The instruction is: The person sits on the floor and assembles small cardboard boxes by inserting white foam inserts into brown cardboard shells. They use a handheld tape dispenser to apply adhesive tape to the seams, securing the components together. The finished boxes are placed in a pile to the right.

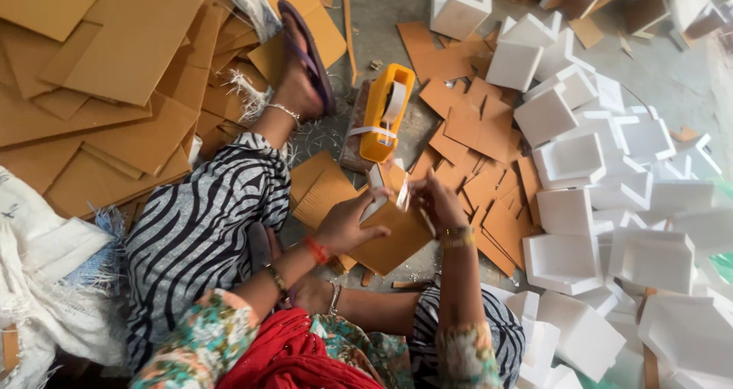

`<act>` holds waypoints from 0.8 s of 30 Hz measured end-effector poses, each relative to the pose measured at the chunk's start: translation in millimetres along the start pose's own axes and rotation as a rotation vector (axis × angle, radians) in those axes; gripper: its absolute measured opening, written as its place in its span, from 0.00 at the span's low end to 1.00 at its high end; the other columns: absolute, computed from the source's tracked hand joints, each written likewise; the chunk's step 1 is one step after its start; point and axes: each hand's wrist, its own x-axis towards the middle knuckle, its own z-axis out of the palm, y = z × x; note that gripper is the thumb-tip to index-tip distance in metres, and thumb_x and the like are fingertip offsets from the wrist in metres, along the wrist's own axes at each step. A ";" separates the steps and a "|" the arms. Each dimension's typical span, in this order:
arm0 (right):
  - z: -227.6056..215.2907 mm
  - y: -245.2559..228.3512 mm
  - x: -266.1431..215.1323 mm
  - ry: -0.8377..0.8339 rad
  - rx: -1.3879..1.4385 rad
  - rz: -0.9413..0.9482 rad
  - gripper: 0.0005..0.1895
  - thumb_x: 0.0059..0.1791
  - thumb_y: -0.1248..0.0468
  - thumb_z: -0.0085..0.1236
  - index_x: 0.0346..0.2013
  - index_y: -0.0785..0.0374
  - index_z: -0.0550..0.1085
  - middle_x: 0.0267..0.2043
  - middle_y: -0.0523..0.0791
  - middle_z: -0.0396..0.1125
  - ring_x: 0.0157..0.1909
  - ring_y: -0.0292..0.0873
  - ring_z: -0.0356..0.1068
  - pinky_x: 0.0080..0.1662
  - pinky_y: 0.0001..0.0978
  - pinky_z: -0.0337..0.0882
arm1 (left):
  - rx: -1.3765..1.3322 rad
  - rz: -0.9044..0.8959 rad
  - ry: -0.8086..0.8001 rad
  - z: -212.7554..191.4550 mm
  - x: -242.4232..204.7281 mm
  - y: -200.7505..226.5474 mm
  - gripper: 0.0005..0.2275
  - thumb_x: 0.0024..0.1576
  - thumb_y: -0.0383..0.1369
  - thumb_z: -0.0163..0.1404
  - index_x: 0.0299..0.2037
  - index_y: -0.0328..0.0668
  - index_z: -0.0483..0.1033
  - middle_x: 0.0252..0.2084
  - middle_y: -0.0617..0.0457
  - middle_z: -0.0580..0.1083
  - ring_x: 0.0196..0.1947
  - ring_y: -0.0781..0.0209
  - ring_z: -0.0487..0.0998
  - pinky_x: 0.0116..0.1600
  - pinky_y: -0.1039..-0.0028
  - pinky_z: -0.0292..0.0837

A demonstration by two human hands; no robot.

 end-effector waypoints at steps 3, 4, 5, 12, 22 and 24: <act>15.6 31.9 -53.9 0.010 -0.144 -0.034 0.14 0.54 0.64 0.60 0.54 0.66 0.78 0.34 0.42 0.63 0.31 0.37 0.54 0.33 0.27 0.52 | 0.005 0.036 -0.108 -17.5 -16.0 29.4 0.36 0.51 0.47 0.63 0.68 0.55 0.58 0.60 0.44 0.75 0.51 0.44 0.81 0.52 0.59 0.77; 23.6 38.6 -60.9 -0.022 -0.169 -0.130 0.16 0.51 0.64 0.62 0.54 0.65 0.76 0.40 0.41 0.63 0.39 0.35 0.58 0.40 0.26 0.58 | 0.038 0.048 -0.133 -21.0 -21.7 34.7 0.37 0.50 0.47 0.63 0.69 0.55 0.58 0.57 0.44 0.76 0.49 0.44 0.81 0.50 0.60 0.77; 32.2 47.8 -70.4 -0.051 -0.193 -0.223 0.19 0.48 0.65 0.63 0.54 0.63 0.73 0.47 0.40 0.63 0.46 0.33 0.62 0.47 0.25 0.63 | 0.069 0.058 -0.160 -23.3 -27.9 38.2 0.38 0.49 0.47 0.64 0.69 0.55 0.58 0.55 0.45 0.76 0.48 0.45 0.81 0.48 0.60 0.77; 27.9 33.3 -69.6 -0.072 -0.506 -0.476 0.25 0.50 0.59 0.65 0.58 0.63 0.69 0.60 0.43 0.66 0.61 0.38 0.65 0.61 0.35 0.67 | 0.241 0.219 -0.455 -25.6 -56.1 50.0 0.39 0.53 0.51 0.65 0.74 0.64 0.59 0.42 0.50 0.78 0.39 0.51 0.81 0.46 0.62 0.77; 164.7 32.4 -112.2 -0.806 -1.207 -0.544 0.29 0.49 0.51 0.62 0.61 0.61 0.70 0.54 0.49 0.72 0.54 0.45 0.70 0.55 0.40 0.71 | -0.583 -0.246 -0.047 -55.0 -50.3 -45.5 0.24 0.60 0.47 0.54 0.62 0.43 0.70 0.44 0.52 0.79 0.43 0.64 0.80 0.50 0.71 0.79; 212.8 66.4 -121.3 -0.714 -1.208 -0.642 0.30 0.48 0.50 0.62 0.61 0.60 0.70 0.54 0.50 0.72 0.54 0.46 0.70 0.55 0.41 0.71 | -0.426 -0.377 0.183 -40.7 -48.6 -68.8 0.16 0.61 0.41 0.55 0.53 0.40 0.76 0.40 0.51 0.79 0.38 0.64 0.80 0.44 0.71 0.80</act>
